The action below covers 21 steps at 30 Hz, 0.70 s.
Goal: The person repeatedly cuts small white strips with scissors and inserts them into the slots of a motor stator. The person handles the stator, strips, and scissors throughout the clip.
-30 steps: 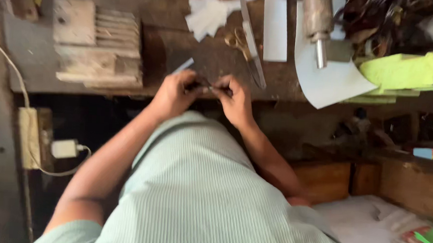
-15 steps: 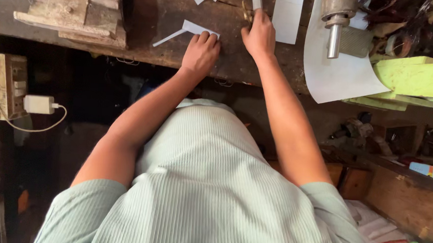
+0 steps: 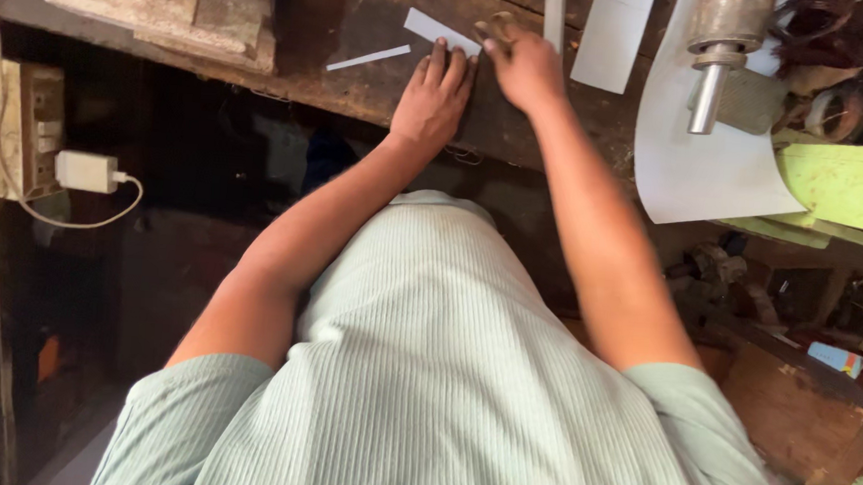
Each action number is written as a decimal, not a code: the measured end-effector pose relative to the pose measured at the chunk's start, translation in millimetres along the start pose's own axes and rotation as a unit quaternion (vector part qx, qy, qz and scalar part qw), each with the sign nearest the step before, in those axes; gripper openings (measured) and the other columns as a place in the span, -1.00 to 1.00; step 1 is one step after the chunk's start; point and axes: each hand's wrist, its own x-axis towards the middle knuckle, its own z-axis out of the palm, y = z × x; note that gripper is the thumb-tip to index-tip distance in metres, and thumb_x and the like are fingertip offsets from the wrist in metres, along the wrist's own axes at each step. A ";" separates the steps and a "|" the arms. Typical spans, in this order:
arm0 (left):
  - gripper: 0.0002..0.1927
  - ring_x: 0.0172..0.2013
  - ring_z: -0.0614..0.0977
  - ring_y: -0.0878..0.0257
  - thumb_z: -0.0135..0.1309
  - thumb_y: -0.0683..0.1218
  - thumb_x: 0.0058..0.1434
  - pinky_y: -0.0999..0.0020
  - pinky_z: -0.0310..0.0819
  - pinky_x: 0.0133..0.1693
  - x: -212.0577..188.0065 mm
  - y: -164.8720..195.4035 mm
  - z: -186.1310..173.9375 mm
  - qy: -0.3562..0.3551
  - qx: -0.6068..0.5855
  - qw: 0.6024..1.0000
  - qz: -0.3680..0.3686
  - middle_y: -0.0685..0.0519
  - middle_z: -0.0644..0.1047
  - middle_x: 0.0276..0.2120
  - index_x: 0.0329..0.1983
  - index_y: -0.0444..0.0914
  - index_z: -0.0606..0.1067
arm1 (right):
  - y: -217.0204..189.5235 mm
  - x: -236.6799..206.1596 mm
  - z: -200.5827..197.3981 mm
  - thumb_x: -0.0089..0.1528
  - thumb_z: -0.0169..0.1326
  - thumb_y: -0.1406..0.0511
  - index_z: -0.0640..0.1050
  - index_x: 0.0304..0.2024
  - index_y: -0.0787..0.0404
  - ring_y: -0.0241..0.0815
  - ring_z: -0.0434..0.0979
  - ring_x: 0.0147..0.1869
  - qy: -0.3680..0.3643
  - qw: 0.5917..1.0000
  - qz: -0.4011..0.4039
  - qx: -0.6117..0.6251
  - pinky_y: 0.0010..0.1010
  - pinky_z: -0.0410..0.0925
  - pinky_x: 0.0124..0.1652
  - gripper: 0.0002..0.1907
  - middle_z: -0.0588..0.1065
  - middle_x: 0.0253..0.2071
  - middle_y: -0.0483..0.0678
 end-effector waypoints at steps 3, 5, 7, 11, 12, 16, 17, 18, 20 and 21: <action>-0.41 0.35 0.30 -0.27 -0.05 -0.09 0.30 -0.02 0.24 0.28 -2.5 1.1 -1.2 0.011 -0.001 1.000 0.002 -0.26 0.33 0.35 0.41 -0.34 0.35 | 7.3 1.1 -4.4 0.34 0.18 0.23 0.61 -0.03 0.14 0.28 0.57 -0.10 -0.017 0.997 -0.055 0.054 -0.02 0.43 -0.20 -0.81 0.58 -0.13 0.15; -0.41 0.34 0.31 -0.26 -0.04 -0.09 0.28 -0.03 0.24 0.28 -3.8 -0.2 -3.9 0.004 -0.003 1.000 0.002 -0.26 0.33 0.35 0.39 -0.33 0.36 | 3.7 -6.9 -1.3 0.32 0.20 0.22 0.59 -0.12 0.18 0.29 0.57 -0.15 -0.030 0.999 -0.027 0.008 0.03 0.41 -0.23 -0.82 0.56 -0.22 0.15; -0.45 0.32 0.32 -0.25 -0.03 -0.09 0.28 -0.04 0.26 0.27 -2.5 -1.8 -6.4 0.005 -0.024 1.000 -0.002 -0.25 0.36 0.31 0.34 -0.34 0.41 | -3.1 -18.4 3.7 0.29 0.20 0.25 0.56 -0.19 0.20 0.29 0.56 -0.15 -0.024 1.000 -0.007 -0.016 0.03 0.40 -0.23 -0.84 0.55 -0.22 0.14; -0.57 0.25 0.40 -0.18 0.01 -0.08 0.23 -0.02 0.33 0.20 2.4 -5.1 -8.0 0.023 -0.036 0.999 -0.001 -0.20 0.40 0.23 0.15 -0.32 0.50 | -11.6 -24.4 9.4 0.17 0.08 0.43 0.55 -0.15 0.19 0.26 0.57 -0.12 0.075 0.989 -0.058 -0.116 0.00 0.41 -0.18 -0.80 0.53 -0.21 0.13; -0.60 0.23 0.41 -0.16 0.02 -0.09 0.23 0.01 0.34 0.17 3.8 -5.1 -7.3 0.015 -0.042 0.999 -0.008 -0.18 0.42 0.20 0.12 -0.29 0.51 | -11.1 -21.5 8.9 0.17 0.10 0.40 0.56 -0.13 0.21 0.27 0.57 -0.10 0.060 0.991 -0.049 -0.113 0.01 0.41 -0.17 -0.80 0.53 -0.20 0.14; -0.71 0.08 0.46 -0.05 0.05 -0.12 0.19 0.13 0.42 -0.03 15.9 -3.9 -6.6 0.027 -0.036 0.999 -0.001 -0.13 0.46 0.17 -0.02 -0.21 0.54 | 2.6 2.0 -5.3 0.31 0.16 0.21 0.58 -0.04 0.20 0.32 0.53 -0.02 -0.022 0.999 0.007 -0.023 0.00 0.40 -0.11 -0.75 0.55 -0.12 0.20; -0.74 0.03 0.48 -0.01 0.06 -0.12 0.16 0.17 0.44 -0.11 20.3 -5.8 -7.7 0.041 -0.030 0.999 0.009 -0.13 0.46 0.20 -0.06 -0.19 0.54 | 2.7 4.3 -7.1 0.37 0.16 0.15 0.58 0.00 0.18 0.34 0.53 -0.01 -0.050 0.998 0.024 0.018 0.00 0.40 -0.08 -0.73 0.56 -0.09 0.21; -0.75 0.01 0.49 -0.01 0.06 -0.11 0.18 0.18 0.46 -0.14 27.4 -8.8 -8.6 0.038 -0.039 0.998 0.026 -0.11 0.47 0.13 -0.07 -0.18 0.55 | 2.6 5.5 -9.8 0.40 0.14 0.12 0.58 0.04 0.17 0.32 0.55 0.00 -0.038 0.996 0.077 0.022 -0.01 0.41 -0.06 -0.70 0.57 -0.11 0.21; -0.77 -0.01 0.52 0.00 0.06 -0.08 0.21 0.21 0.50 -0.22 33.3 -17.7 -15.5 0.026 -0.056 0.997 0.052 -0.07 0.48 -0.02 -0.07 -0.16 0.56 | 0.2 -1.1 -9.6 0.45 0.09 0.06 0.57 0.13 0.15 0.29 0.59 0.01 -0.022 0.984 0.176 0.034 -0.05 0.42 -0.03 -0.64 0.59 -0.15 0.20; -0.73 -0.02 0.53 0.03 0.06 -0.10 0.22 0.22 0.52 -0.19 33.4 -22.3 -22.1 0.046 -0.078 0.993 0.071 -0.05 0.47 -0.04 -0.01 -0.15 0.56 | -2.6 -6.4 -9.6 0.46 0.07 0.05 0.59 0.10 0.16 0.13 0.58 -0.01 -0.044 0.965 0.213 0.144 -0.14 0.42 -0.04 -0.64 0.61 -0.14 0.08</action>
